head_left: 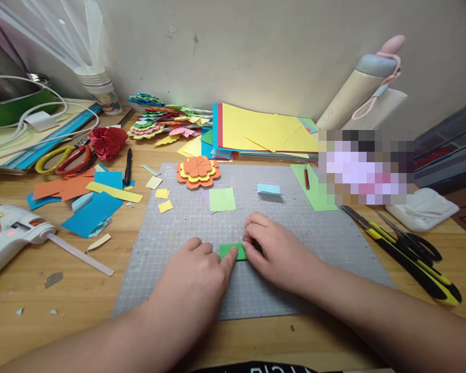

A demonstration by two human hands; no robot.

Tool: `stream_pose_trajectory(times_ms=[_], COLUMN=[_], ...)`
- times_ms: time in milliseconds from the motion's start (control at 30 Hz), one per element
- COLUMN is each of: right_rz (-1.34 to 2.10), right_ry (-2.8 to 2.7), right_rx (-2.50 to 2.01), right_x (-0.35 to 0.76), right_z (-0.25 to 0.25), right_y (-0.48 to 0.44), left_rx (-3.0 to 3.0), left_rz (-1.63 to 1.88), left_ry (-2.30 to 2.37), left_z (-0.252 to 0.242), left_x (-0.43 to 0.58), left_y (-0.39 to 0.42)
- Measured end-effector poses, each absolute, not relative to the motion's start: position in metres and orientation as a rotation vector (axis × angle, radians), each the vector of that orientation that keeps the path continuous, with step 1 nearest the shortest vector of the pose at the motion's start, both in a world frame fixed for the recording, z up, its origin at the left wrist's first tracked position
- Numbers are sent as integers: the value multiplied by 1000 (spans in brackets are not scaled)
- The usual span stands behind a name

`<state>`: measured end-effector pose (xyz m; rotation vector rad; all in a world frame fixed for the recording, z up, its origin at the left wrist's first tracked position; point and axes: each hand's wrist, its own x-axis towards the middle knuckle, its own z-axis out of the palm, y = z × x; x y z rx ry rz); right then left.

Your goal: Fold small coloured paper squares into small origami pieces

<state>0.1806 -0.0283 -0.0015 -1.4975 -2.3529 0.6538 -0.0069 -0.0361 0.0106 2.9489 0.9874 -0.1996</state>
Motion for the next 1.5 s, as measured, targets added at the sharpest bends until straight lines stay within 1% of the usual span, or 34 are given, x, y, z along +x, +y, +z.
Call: stream_pose_trajectory(times_ms=[133, 267, 333, 467, 567, 833, 1100, 1233, 1400, 1500], right_rz=[643, 605, 532, 306, 235, 360, 182, 185, 286, 381], right_ry=[-2357, -2367, -2388, -2591, -2686, -2743, -2695, -2742, -2517, -2486], right_rx=[-1510, -1476, -1373, -1015, -941, -995, -1234, -1149, -1025, -972], right_x=[179, 185, 189, 192, 189, 179, 193, 205, 209, 208], right_z=[-1, 1, 4, 8, 9, 4, 10, 16, 11, 2], right_y=[-27, -28, -31, -40, -45, -48, -55, -54, -55, -58], left_rx=[2931, 2770, 2685, 2581, 2543, 2589, 2576, 2581, 2594, 2620], left_rz=[-167, -52, -12, 31, 26, 34, 35, 49, 62, 95], left_ry=[1001, 1153, 1193, 1230, 1234, 1224, 1227, 1224, 1216, 1183], left_z=[11, 17, 20, 21, 19, 17, 17, 17, 16, 16], left_x=[-7, -8, -9, -11, -12, -12, -13, -13, -13, -13], left_y=[-36, -34, -32, -27, -26, -26, -26, -27, -27, -28])
